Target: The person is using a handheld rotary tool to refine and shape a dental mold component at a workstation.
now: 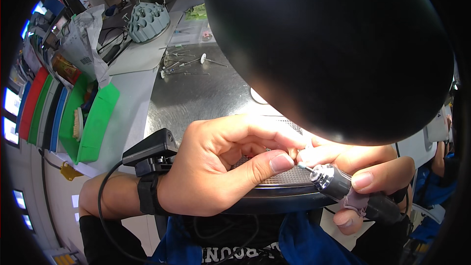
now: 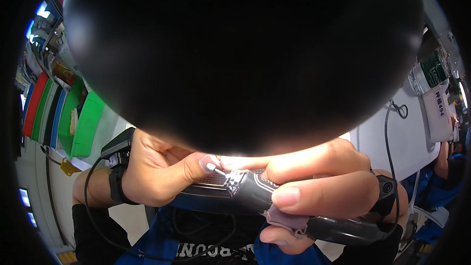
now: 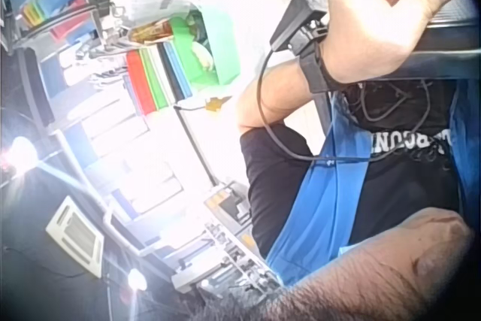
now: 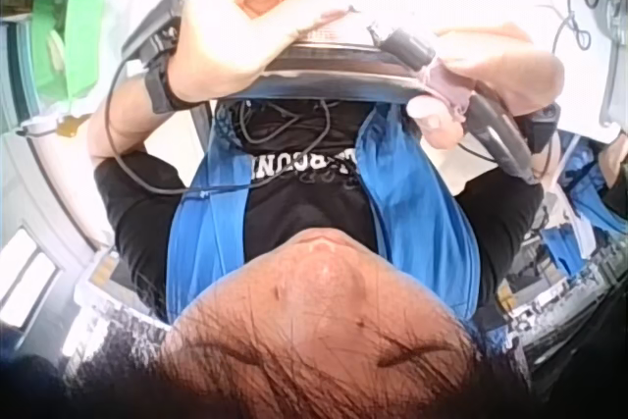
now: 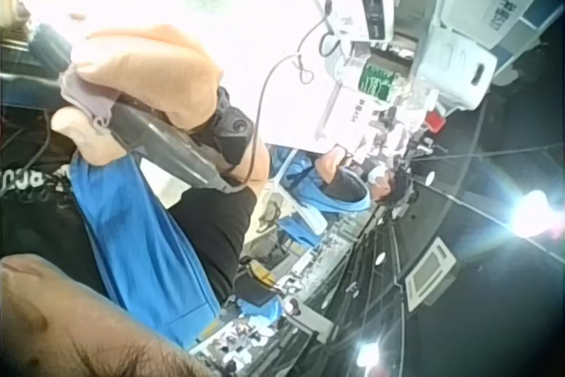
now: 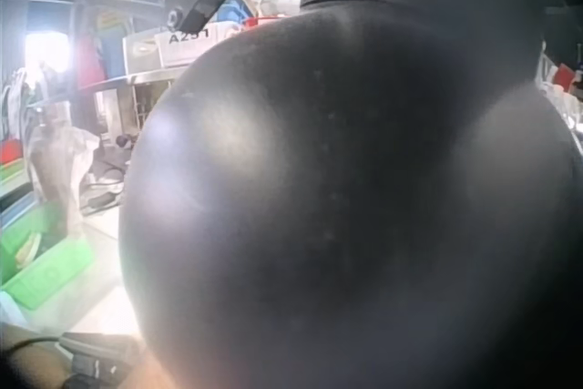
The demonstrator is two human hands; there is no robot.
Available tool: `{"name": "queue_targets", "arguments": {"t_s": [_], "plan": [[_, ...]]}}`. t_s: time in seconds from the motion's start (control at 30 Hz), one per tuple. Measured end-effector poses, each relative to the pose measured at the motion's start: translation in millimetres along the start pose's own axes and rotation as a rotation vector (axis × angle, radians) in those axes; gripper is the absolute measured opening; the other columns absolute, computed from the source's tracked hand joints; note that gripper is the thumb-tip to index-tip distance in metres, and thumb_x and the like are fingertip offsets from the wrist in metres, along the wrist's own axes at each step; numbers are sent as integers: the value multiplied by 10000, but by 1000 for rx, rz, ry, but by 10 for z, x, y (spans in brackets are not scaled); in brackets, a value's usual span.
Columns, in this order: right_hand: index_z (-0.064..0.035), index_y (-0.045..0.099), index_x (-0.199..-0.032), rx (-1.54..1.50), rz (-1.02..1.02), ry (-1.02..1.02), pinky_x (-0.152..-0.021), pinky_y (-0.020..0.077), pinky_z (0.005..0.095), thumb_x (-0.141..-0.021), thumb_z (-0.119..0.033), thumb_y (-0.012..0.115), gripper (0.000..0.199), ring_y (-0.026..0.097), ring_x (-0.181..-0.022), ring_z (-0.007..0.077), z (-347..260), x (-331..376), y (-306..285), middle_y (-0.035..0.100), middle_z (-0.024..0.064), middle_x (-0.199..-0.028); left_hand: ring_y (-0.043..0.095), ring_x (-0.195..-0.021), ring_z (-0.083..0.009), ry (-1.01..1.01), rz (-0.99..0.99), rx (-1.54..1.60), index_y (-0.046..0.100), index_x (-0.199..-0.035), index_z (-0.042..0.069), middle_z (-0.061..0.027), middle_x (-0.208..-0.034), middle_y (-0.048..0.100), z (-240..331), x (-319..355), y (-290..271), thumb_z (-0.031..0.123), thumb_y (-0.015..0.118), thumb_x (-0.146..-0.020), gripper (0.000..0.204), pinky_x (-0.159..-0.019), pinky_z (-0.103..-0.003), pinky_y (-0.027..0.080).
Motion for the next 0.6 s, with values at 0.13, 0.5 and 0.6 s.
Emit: {"name": "queue_targets", "arguments": {"t_s": [0.13,0.5,0.6], "plan": [[-5,436,-1234,4,-67,-19,-1000,556,608,-958,-154,746,441,676,-1138,448,114,-43,18,609,297,-1139,706,-1066,-166,19,48,9,649,-1229,-78,-164,-1165,723,-6,41,-37,-32,626,-1006,230,-945,-286,564],[-53,493,-1227,160,9,130,-951,595,510,-908,-81,794,440,739,-1015,374,-70,-25,-80,682,262,-1013,736,-980,-197,-113,159,97,731,-1080,-80,-179,-1066,759,-46,20,-13,36,711,-962,167,-898,-318,586],[-52,536,-1223,256,127,134,-923,606,491,-900,-67,789,411,750,-917,330,-34,0,-57,689,216,-962,737,-974,-196,-88,181,99,735,-1065,-81,-181,-1050,764,-38,40,-54,47,709,-966,164,-898,-316,584]]}}
Point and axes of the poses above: each hand's wrist, its own x-axis away from the middle knuckle, its own y-axis out of the palm, z = x × y, the point moved 7 cm from there along -x, towards the middle knuckle
